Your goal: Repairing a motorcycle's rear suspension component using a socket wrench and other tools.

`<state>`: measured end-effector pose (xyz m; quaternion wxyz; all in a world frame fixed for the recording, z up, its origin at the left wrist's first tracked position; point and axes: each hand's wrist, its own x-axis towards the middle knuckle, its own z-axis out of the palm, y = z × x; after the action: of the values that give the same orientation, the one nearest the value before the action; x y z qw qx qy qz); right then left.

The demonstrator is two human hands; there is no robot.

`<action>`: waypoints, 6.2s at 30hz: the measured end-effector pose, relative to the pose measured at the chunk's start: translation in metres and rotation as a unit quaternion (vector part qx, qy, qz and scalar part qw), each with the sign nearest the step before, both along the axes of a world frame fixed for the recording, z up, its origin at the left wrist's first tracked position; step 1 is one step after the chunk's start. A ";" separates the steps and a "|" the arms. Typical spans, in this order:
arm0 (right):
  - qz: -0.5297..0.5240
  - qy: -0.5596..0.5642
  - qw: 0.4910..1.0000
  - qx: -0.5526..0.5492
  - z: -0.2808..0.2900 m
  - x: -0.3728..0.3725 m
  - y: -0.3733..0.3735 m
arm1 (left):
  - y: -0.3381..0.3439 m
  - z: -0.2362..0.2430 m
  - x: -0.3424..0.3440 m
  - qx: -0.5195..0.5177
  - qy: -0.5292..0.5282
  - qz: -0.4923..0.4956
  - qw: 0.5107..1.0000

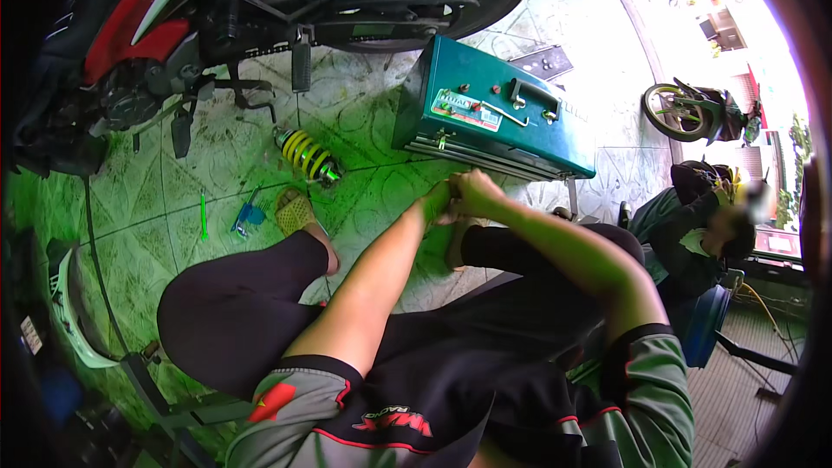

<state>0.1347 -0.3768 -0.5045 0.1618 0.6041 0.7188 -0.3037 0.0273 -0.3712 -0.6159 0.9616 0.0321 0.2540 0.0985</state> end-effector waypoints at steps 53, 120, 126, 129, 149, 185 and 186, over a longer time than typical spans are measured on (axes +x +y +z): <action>-0.430 0.158 0.856 0.241 0.055 0.040 0.114 | 0.057 -0.168 -0.066 0.072 0.381 0.183 0.903; -0.238 0.150 0.931 0.231 -0.096 -0.082 0.003 | 0.031 -0.137 -0.089 -0.033 0.007 0.109 0.994; -0.171 0.158 0.958 0.168 -0.082 -0.095 0.007 | 0.032 -0.127 -0.086 -0.017 0.066 0.168 0.984; -0.161 0.184 0.950 0.195 -0.064 -0.102 0.003 | 0.048 -0.127 -0.110 0.142 0.085 -0.016 0.986; -0.161 0.099 0.864 0.466 0.050 -0.022 0.058 | 0.204 -0.078 -0.534 0.222 0.600 -0.025 0.768; -0.288 -0.242 0.794 0.478 -0.016 0.112 0.058 | 0.255 -0.172 -0.486 0.578 0.745 0.213 0.254; -0.295 -0.214 0.816 0.448 -0.015 0.108 0.060 | 0.250 -0.169 -0.490 0.570 0.746 0.225 0.260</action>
<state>0.2431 -0.3172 -0.5195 -0.0743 0.8429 0.5097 0.1557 -0.4630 -0.1216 -0.7846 0.0203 0.5730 0.7348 0.3624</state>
